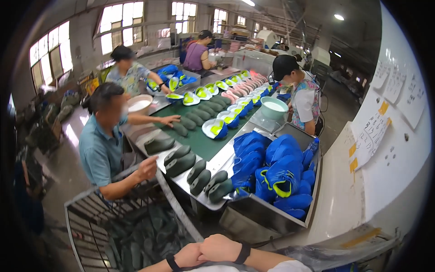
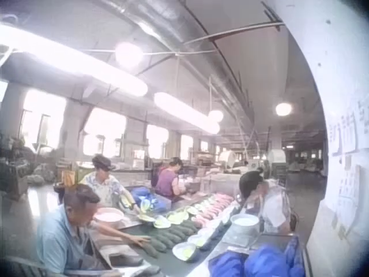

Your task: The recorder is picking up blue shoe uppers from a yellow basket, arranging them on a table, and then grouping them using a white strap in a factory setting.

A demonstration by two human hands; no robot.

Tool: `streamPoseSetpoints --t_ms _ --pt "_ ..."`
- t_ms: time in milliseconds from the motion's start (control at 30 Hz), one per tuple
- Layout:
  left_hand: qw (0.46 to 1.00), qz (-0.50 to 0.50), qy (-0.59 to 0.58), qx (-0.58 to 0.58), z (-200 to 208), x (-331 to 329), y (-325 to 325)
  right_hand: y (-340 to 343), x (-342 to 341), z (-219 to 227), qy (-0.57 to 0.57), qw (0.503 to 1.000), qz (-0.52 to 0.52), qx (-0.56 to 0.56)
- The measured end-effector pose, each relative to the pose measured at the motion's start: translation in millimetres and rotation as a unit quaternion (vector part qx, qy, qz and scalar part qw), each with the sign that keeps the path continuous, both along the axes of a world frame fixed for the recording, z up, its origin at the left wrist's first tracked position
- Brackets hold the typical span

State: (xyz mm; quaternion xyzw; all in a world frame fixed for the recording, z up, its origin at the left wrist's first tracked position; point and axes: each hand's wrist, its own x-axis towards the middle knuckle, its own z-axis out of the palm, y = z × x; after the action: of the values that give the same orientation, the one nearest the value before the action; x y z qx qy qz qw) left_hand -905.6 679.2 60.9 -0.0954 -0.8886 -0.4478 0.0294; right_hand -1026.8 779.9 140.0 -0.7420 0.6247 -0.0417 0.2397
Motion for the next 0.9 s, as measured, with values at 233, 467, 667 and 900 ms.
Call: streamPoseSetpoints --t_ms 233,467,667,900 --pt "0.992 -0.092 -0.038 -0.077 -0.6 98.1 0.2 8.8 110.8 -4.0 -0.010 1.000 0.010 0.023" --pt "0.986 -0.160 0.019 -0.033 -36.3 147.3 30.6 59.5 178.1 -11.1 -0.059 0.992 -0.111 -0.013" --pt "0.913 -0.393 -0.041 -0.100 -47.9 159.4 101.0 157.8 259.1 -31.5 -0.032 0.947 -0.318 -0.021" --pt "0.779 -0.613 -0.030 -0.129 -45.1 227.7 231.1 278.7 422.5 -33.5 -0.017 0.736 -0.671 -0.089"
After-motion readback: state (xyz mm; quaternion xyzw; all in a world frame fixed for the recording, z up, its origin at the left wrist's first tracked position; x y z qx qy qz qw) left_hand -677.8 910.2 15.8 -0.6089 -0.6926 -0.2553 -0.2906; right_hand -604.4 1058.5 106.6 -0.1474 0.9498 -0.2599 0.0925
